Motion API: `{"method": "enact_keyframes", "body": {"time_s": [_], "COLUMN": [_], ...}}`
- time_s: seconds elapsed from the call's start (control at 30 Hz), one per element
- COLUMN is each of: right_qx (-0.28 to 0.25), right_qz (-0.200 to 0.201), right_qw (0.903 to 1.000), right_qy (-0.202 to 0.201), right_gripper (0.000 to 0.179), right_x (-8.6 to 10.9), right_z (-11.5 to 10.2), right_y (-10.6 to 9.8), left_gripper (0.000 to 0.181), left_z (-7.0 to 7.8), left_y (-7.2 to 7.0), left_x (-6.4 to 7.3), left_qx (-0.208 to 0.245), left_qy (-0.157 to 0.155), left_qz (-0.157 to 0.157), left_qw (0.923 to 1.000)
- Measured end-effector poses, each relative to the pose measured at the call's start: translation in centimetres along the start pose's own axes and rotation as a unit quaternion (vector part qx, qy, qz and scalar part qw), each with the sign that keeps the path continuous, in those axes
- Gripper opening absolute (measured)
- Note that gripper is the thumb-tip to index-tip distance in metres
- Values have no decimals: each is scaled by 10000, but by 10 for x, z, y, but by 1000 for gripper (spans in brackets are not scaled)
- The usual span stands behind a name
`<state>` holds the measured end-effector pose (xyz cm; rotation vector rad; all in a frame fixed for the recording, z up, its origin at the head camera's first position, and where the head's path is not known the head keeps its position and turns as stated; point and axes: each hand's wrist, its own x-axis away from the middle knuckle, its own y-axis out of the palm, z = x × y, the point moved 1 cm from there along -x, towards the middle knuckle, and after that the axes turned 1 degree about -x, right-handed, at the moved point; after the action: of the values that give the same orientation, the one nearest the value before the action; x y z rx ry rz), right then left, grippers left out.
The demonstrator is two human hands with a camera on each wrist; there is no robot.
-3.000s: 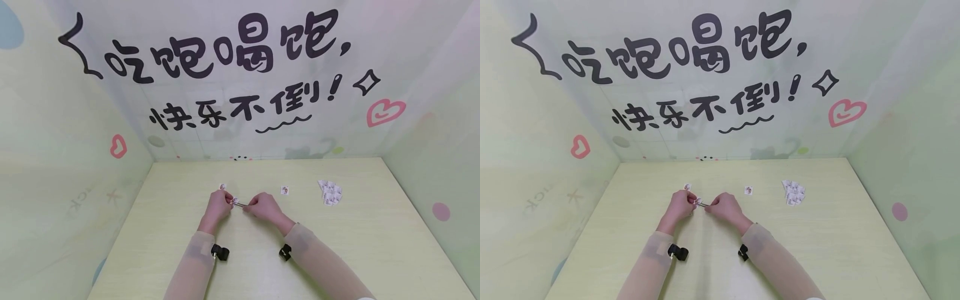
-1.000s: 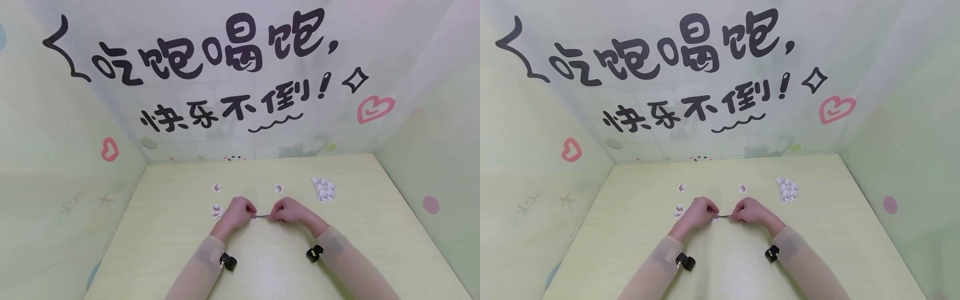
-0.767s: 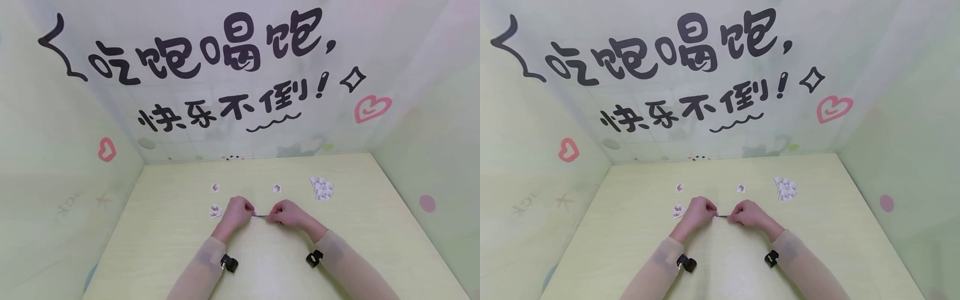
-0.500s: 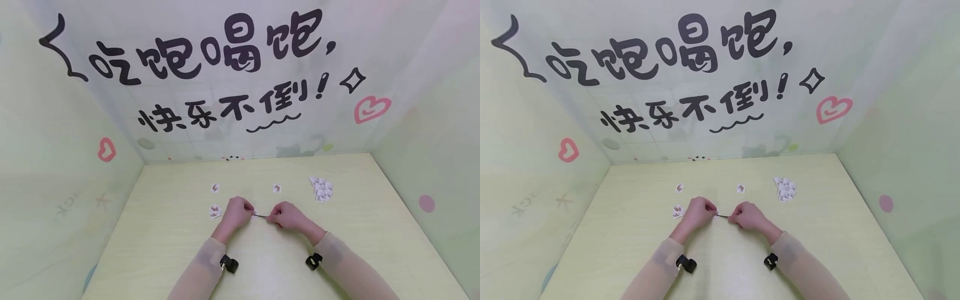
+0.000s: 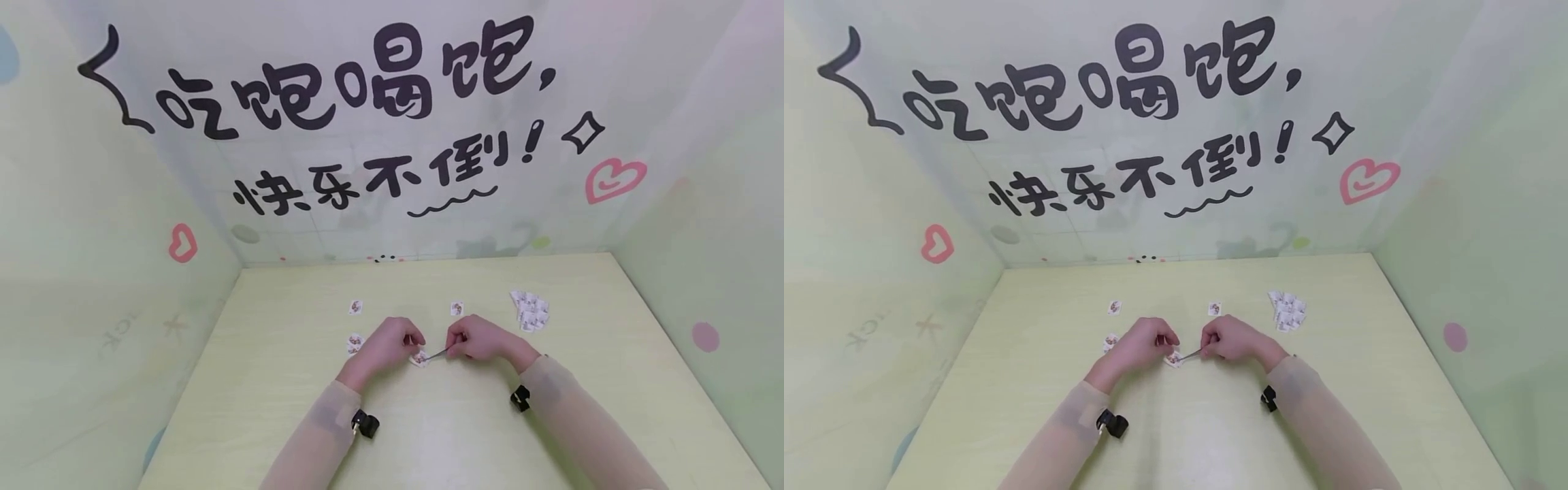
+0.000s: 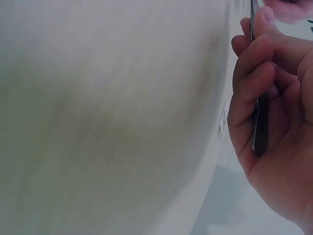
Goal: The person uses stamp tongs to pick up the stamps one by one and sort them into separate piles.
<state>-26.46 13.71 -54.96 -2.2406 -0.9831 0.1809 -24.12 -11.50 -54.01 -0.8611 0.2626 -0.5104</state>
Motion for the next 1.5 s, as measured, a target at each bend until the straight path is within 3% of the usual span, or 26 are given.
{"method": "enact_keyframes", "body": {"time_s": [0.2,0.47,0.63,0.93,1.17,1.3,1.5], "right_qx": [351,396,320,-445,-749,-640,-717], "right_qz": [-242,-290,-164,299,947,1016,550], "right_qw": [9990,9988,9990,9944,9818,9821,9905], "right_qy": [-162,35,280,913,1466,1454,1039], "right_gripper": [14,15,13,12,15,15,12], "right_x": [-8,-12,-8,8,11,11,9], "right_z": [1,-3,-3,-3,-9,-9,-7], "right_y": [-6,-9,-7,13,31,32,20], "left_gripper": [21,11,5,8,8,6,13], "left_z": [-3,-6,-10,-5,-2,0,3], "left_y": [2,5,9,17,21,20,13], "left_x": [-2,-5,-3,3,7,9,8], "left_qx": [-237,-515,-372,59,225,226,36], "left_qy": [235,521,151,-738,-1087,-924,-338], "left_qz": [-330,-628,-587,295,579,510,194], "left_qw": [9989,9953,9975,9968,9921,9942,9992]}}
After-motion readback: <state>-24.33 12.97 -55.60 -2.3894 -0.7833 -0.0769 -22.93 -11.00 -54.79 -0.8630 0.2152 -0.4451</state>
